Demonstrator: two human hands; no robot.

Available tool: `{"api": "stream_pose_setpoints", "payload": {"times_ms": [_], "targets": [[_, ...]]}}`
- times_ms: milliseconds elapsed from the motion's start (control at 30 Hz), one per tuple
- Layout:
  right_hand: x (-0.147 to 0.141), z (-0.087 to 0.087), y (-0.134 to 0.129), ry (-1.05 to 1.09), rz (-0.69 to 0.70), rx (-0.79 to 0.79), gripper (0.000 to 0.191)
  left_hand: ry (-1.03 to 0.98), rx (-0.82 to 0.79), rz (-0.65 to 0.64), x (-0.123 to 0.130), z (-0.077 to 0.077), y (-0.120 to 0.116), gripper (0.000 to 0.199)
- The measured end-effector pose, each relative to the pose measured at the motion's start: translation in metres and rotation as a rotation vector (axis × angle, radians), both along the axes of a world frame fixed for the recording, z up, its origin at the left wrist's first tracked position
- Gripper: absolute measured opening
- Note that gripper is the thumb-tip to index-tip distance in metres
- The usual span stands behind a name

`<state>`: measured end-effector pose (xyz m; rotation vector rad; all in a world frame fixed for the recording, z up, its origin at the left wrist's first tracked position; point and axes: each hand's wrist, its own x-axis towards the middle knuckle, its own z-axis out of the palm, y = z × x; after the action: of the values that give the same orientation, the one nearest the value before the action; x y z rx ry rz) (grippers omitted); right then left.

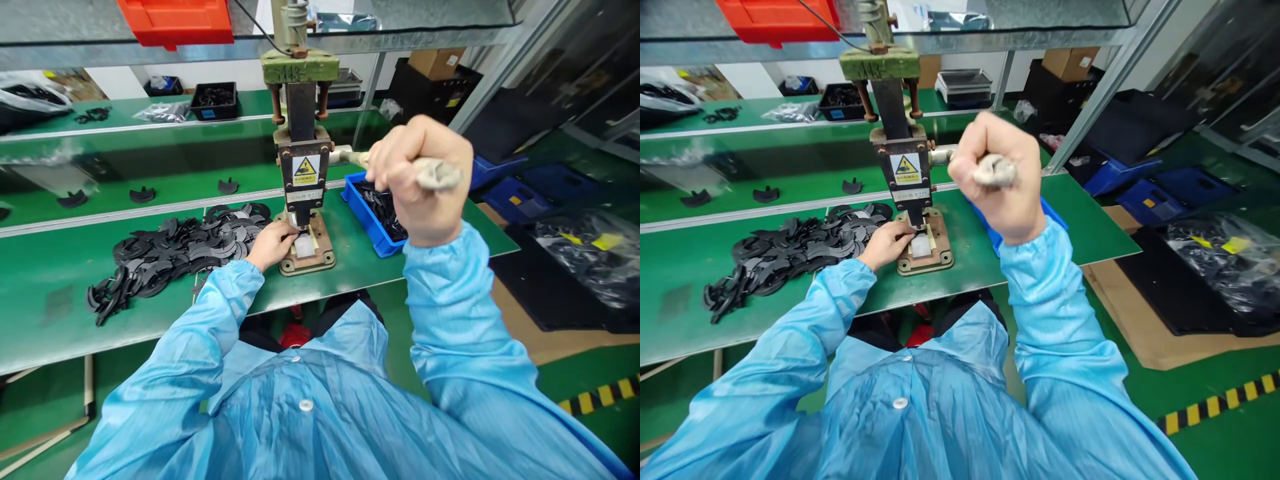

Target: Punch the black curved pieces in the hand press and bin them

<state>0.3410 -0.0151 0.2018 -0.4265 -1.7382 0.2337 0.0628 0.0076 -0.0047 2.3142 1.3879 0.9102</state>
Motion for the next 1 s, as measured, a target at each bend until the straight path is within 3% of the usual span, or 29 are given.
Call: {"api": "stream_pose_setpoints", "payload": {"times_ms": [100,233,333,467,600,700,800,900,1000], "targets": [[0.005,-0.033,-0.016,-0.01,0.144,-0.037,0.04,0.014,-0.009,0.013,0.001,-0.001,-0.003,0.024],[0.011,-0.086,-0.03,-0.042,0.055,0.061,0.028,0.025,-0.024,0.007,0.004,0.002,-0.003,0.026],[0.01,-0.11,-0.033,-0.005,0.008,0.062,0.023,0.07,-0.044,0.005,-0.005,0.011,-0.005,0.029],[0.005,-0.115,-0.031,0.079,-0.004,0.089,0.026,0.111,0.028,0.151,-0.052,0.032,-0.025,0.035],[-0.003,-0.115,-0.026,0.133,-0.036,0.119,0.034,0.209,0.092,0.305,-0.109,0.042,-0.078,0.031],[-0.01,-0.117,-0.024,0.207,-0.04,0.13,0.038,0.292,0.057,0.322,-0.125,0.028,-0.127,0.032],[-0.015,-0.118,-0.022,0.273,-0.027,0.151,0.04,0.352,0.007,0.34,-0.119,0.003,-0.167,0.043],[-0.015,-0.12,-0.019,0.295,-0.041,0.163,0.04,0.385,-0.057,0.374,-0.105,-0.016,-0.193,0.058],[-0.014,-0.121,-0.018,0.293,-0.056,0.151,0.038,0.38,-0.09,0.348,-0.093,-0.026,-0.21,0.058]]}}
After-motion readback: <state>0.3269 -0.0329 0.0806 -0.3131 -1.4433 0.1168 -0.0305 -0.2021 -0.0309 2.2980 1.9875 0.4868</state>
